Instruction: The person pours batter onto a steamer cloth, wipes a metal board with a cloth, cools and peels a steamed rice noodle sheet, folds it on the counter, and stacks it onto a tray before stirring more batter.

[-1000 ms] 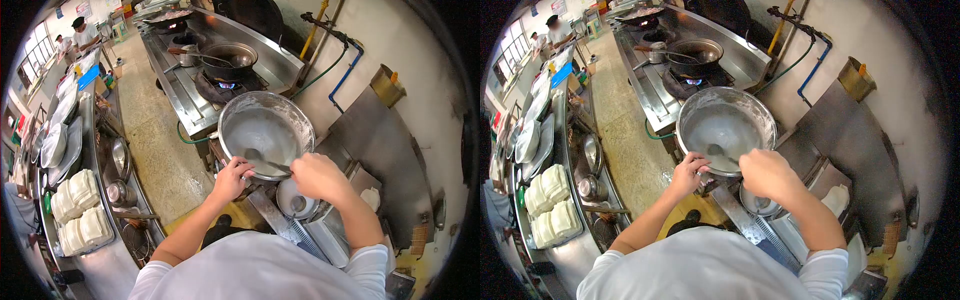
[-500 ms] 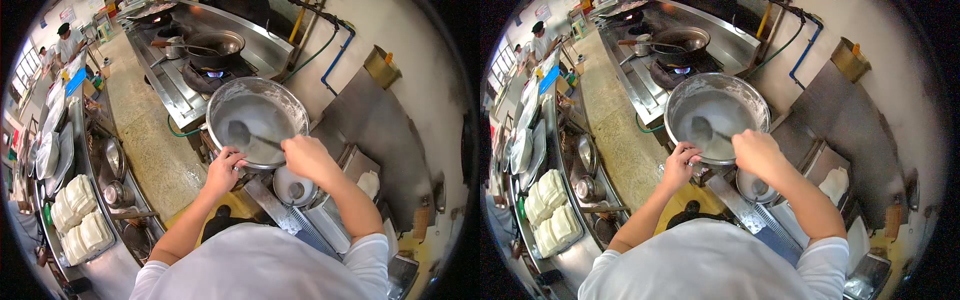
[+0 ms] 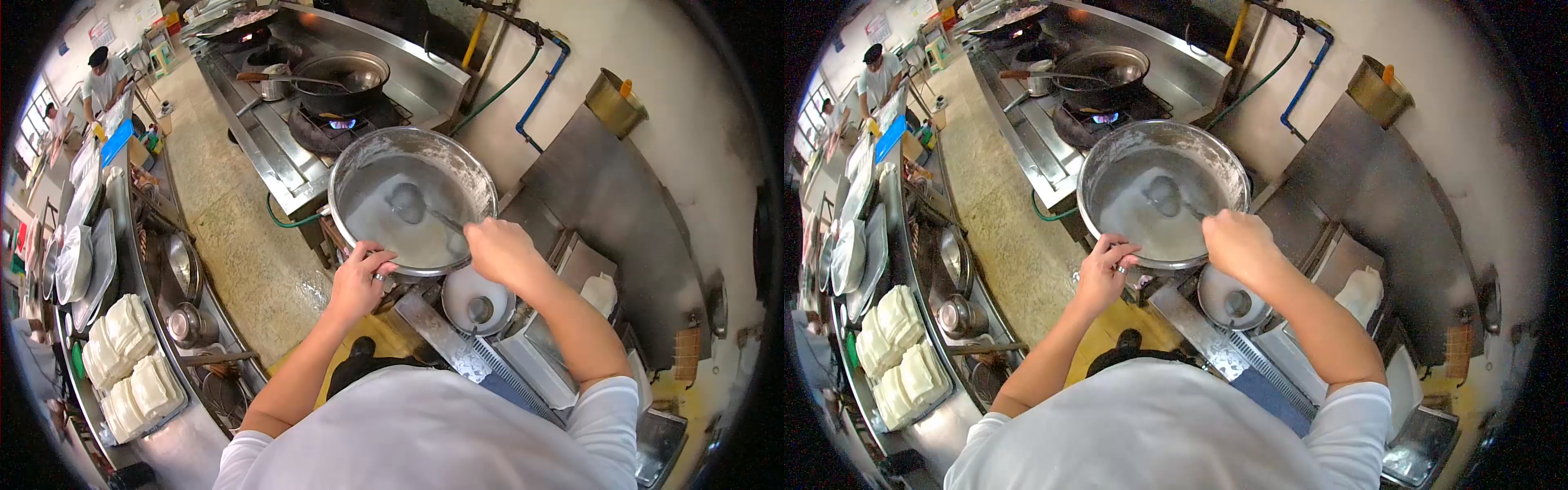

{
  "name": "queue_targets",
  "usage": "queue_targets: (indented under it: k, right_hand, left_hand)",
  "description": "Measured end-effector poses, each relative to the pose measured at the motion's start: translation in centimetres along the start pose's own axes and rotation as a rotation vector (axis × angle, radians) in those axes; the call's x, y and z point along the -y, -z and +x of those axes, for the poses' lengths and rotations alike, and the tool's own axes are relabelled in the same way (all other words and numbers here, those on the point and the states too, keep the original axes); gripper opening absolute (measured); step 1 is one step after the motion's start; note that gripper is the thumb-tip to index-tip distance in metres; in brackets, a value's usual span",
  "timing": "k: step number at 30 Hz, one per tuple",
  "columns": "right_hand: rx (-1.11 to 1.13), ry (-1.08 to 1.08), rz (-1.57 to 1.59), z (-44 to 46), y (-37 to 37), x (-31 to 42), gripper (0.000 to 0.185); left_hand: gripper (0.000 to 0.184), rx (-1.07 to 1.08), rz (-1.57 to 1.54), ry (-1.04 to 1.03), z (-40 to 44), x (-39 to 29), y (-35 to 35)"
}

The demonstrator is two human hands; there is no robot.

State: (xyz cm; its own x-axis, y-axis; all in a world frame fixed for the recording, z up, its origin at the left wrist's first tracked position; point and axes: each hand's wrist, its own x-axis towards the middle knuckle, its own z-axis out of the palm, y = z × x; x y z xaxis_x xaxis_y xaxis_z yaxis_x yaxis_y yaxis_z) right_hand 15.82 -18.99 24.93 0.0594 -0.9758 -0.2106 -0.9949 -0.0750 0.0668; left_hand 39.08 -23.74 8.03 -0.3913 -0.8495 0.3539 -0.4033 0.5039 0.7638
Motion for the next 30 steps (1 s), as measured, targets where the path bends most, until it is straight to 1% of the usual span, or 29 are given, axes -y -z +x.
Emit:
queue_targets:
  k: [2, 5, 6, 9, 12, 15, 18, 19, 21, 22, 25, 28, 30]
  right_hand:
    - [0.1, 0.035, -0.075, -1.1, 2.1, 0.7, 0.017]
    - [0.2, 0.142, -0.066, -3.2, 6.1, 3.3, 0.016]
    - [0.195, 0.147, -0.046, -2.9, 5.9, 3.4, 0.015]
    - [-0.015, 0.01, 0.081, -0.2, 0.9, 1.9, 0.015]
    - [-0.006, 0.018, -0.021, 0.4, -0.8, 0.2, 0.015]
    - [0.181, 0.132, -0.107, -1.9, 4.0, 2.8, 0.014]
    - [0.177, 0.149, -0.044, -2.5, 6.2, 4.6, 0.014]
    - [0.092, 0.103, -0.007, -1.9, 5.0, 4.2, 0.014]
    - [-0.079, 0.009, 0.069, 0.6, 0.4, 2.3, 0.014]
    - [-0.109, 0.003, 0.048, 1.1, -0.3, 1.5, 0.015]
    - [0.062, 0.018, -0.041, -0.1, 1.1, 1.3, 0.017]
    - [0.218, 0.116, -0.048, -2.7, 6.3, 4.1, 0.015]
    - [0.136, 0.064, 0.031, -2.0, 5.5, 4.3, 0.015]
  left_hand:
    - [0.019, 0.011, -0.005, 0.019, 0.0, -0.1, 0.0]
    - [0.019, 0.009, -0.006, 0.016, 0.0, -0.1, -0.1]
    - [0.019, 0.005, -0.007, 0.01, -0.1, -0.1, -0.2]
    - [0.018, 0.005, -0.04, 0.019, -0.1, -0.1, 0.0]
    - [0.019, 0.032, -0.038, 0.051, 0.0, -0.4, 0.2]
    - [0.019, 0.026, -0.027, 0.034, -0.1, -0.1, 0.0]
    - [0.019, 0.002, -0.038, 0.02, -0.1, 0.3, -0.4]
    - [0.019, -0.001, -0.029, 0.013, -0.1, 0.2, -0.3]
    - [0.019, -0.002, -0.009, 0.0, -0.1, 0.0, 0.0]
    - [0.019, 0.003, -0.015, 0.005, -0.1, 0.0, 0.0]
    - [0.02, 0.009, -0.025, 0.022, -0.1, 0.1, 0.0]
    - [0.02, 0.006, -0.008, 0.019, -0.1, 0.1, -0.2]
    - [0.019, -0.004, 0.014, 0.0, -0.1, 0.1, -0.2]
